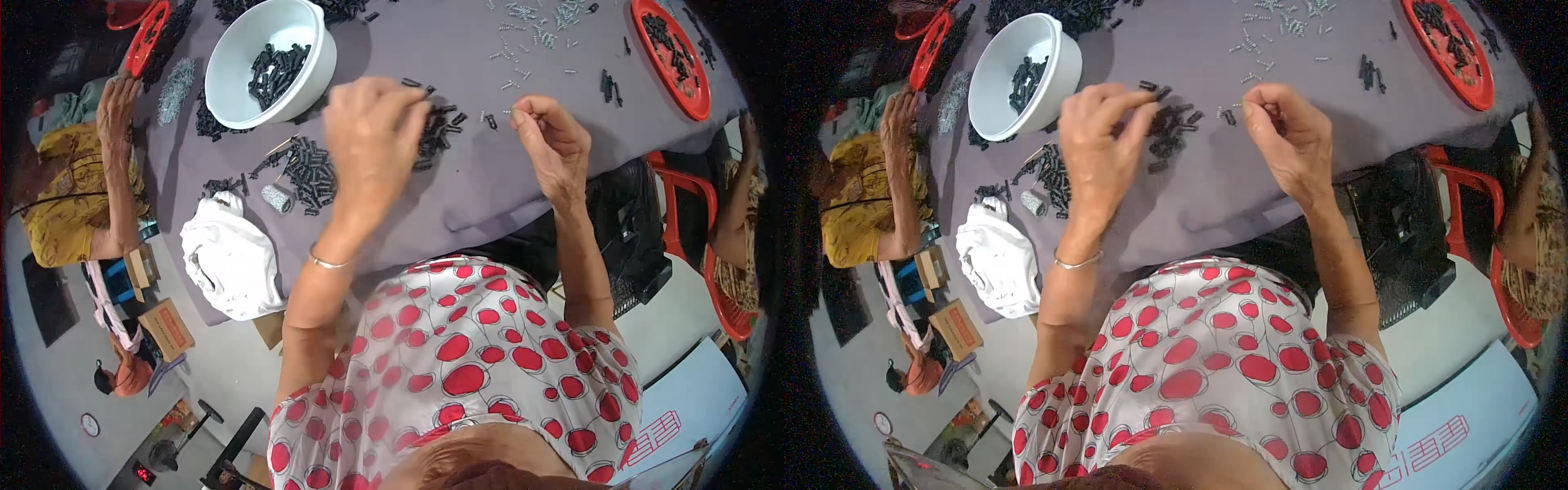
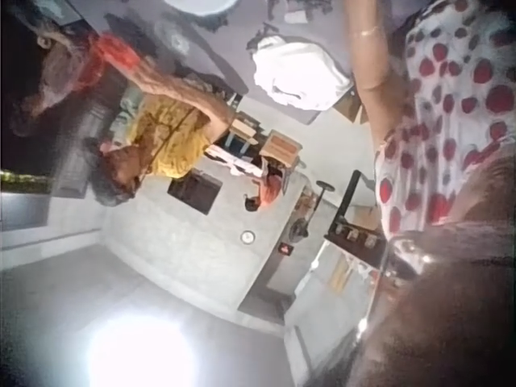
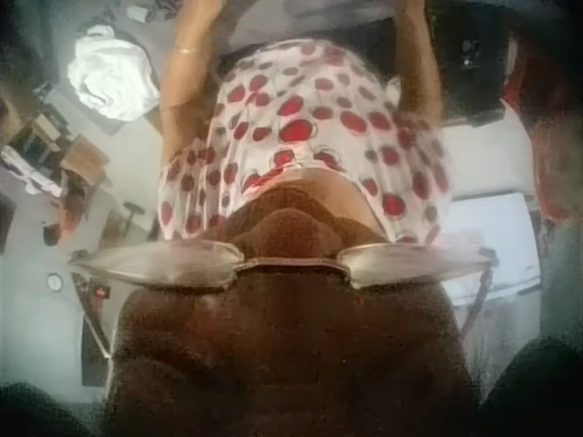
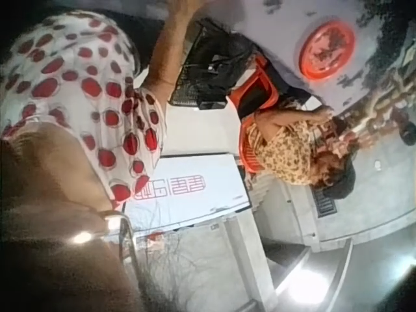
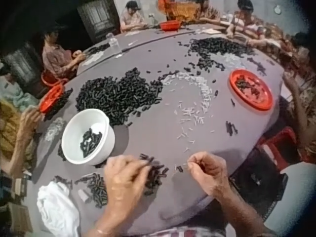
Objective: Assemble small black plastic components by hand at a workbench.
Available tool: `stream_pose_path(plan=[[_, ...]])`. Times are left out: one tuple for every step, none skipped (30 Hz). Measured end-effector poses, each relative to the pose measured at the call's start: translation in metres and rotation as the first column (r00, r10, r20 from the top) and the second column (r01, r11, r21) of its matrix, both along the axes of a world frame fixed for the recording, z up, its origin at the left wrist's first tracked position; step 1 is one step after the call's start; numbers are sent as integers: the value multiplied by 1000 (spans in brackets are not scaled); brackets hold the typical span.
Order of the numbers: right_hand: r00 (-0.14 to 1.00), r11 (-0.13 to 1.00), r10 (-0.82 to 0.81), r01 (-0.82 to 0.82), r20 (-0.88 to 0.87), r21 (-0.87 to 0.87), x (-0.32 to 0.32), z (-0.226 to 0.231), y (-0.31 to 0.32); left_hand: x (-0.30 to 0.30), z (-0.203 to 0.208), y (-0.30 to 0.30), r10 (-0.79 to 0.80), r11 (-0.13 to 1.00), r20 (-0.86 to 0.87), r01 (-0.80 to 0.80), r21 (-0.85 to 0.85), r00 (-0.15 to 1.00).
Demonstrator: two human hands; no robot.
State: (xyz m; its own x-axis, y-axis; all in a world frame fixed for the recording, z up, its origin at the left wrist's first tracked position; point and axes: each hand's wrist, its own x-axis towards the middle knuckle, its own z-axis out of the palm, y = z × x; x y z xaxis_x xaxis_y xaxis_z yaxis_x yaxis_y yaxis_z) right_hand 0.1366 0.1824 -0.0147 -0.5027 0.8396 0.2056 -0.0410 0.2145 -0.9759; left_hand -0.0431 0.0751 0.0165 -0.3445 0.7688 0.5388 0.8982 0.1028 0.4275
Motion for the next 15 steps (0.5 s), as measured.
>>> stream_pose_path(plan=[[1000,1000,4,-4,-3,-9,1,0,0,-5,2,-9,36,999,-4,-36,-14,999],[1000,1000,5,-5,14,-16,2,0,-1,-8,4,-18,78,996,2,-78,-36,997],[999,1000,6,-5,32,-23,2,0,-1,-10,5,-27,82,996,-2,-82,-45,997],[1000,999,12,-11,29,-31,2,0,-1,-11,7,-37,102,990,19,-100,-100,995],[1000,1000,0,1,31,-19,1,-1,-2,-9,8,-45,123,981,39,-115,-154,992],[999,1000,-13,13,34,-6,1,-1,-2,-4,10,-50,115,980,71,-102,-173,991],[999,1000,-8,9,33,-12,0,-1,-3,0,13,-54,81,977,81,-63,-202,993],[1000,1000,-7,8,22,-10,0,-1,-3,4,14,-57,46,973,94,-23,-229,995],[1000,1000,-7,7,12,-6,0,-1,-3,7,11,-57,8,973,87,13,-232,996],[1000,1000,-3,3,12,-8,0,-1,-3,10,10,-55,-20,972,85,40,-233,996],[1000,1000,9,-9,10,-27,1,-1,-3,14,10,-54,-49,970,84,67,-232,995],[1000,999,21,-21,7,-46,1,-1,-3,18,11,-51,-53,965,56,65,-252,997],[1000,999,20,-20,9,-45,1,-2,-3,19,10,-49,-54,966,58,66,-251,997],[1000,999,23,-23,10,-27,2,-4,-2,21,8,-48,-64,959,34,71,-274,997],[1000,1000,27,-27,11,-9,1,-4,-2,21,8,-47,-75,952,10,74,-298,997]])
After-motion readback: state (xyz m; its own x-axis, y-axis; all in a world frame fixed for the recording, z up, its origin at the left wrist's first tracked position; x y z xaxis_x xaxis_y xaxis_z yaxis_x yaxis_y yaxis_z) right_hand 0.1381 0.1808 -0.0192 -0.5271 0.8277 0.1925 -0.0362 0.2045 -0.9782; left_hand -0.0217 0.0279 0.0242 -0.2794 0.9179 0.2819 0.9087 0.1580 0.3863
